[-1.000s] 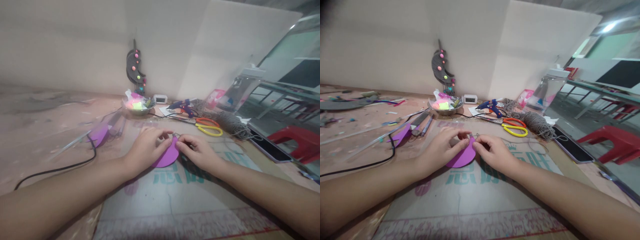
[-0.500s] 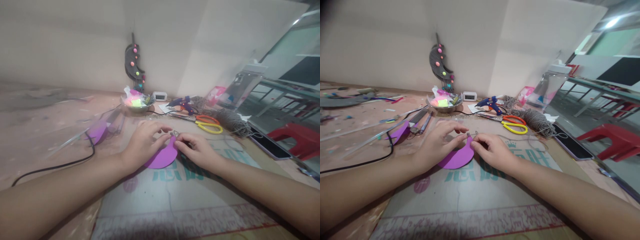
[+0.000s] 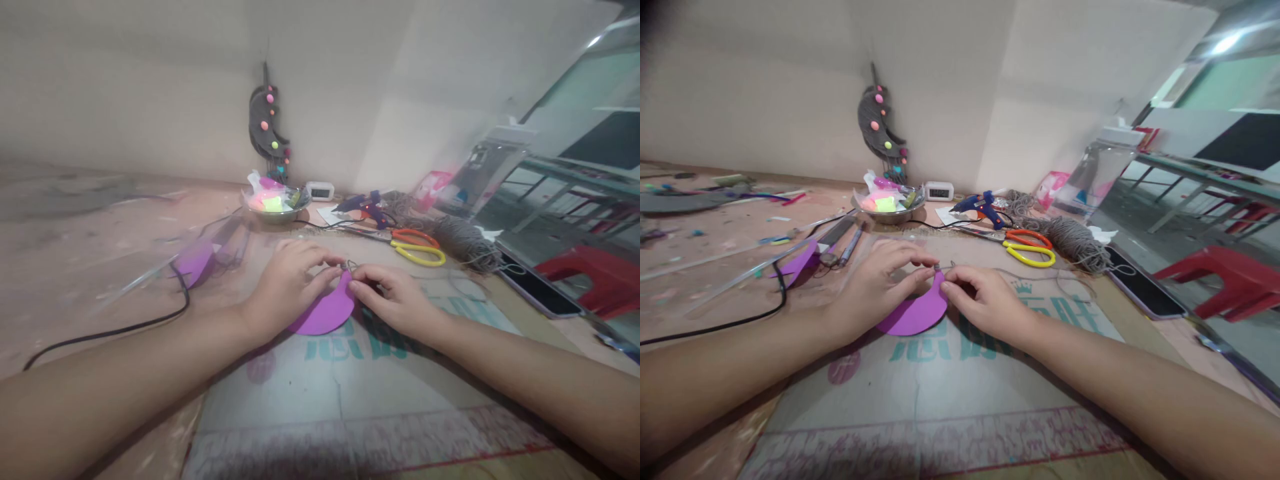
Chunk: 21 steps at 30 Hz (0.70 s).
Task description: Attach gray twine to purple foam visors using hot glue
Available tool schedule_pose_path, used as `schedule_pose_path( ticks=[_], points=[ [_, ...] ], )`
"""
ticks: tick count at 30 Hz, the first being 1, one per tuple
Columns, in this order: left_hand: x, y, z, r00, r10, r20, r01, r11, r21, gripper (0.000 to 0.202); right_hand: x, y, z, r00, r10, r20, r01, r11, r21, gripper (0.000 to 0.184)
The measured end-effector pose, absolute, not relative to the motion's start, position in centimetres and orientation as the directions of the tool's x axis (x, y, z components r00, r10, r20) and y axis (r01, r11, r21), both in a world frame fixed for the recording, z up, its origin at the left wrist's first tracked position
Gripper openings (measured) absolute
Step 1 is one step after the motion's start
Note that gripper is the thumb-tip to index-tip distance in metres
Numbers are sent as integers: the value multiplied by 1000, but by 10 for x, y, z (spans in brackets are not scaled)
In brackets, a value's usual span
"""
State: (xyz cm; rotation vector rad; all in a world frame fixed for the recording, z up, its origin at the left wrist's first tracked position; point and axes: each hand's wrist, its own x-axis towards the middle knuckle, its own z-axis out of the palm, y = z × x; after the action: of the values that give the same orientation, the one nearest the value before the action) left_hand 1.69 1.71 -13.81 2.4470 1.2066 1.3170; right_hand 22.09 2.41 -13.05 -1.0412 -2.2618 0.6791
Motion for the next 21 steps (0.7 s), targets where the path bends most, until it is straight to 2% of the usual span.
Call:
schedule_pose_path(
  ticks=[21],
  points=[
    [16,19,-140,340,633,696,591,-719,365,10,223,23,-132,-573,757,314,496,625,-603,21]
  ],
)
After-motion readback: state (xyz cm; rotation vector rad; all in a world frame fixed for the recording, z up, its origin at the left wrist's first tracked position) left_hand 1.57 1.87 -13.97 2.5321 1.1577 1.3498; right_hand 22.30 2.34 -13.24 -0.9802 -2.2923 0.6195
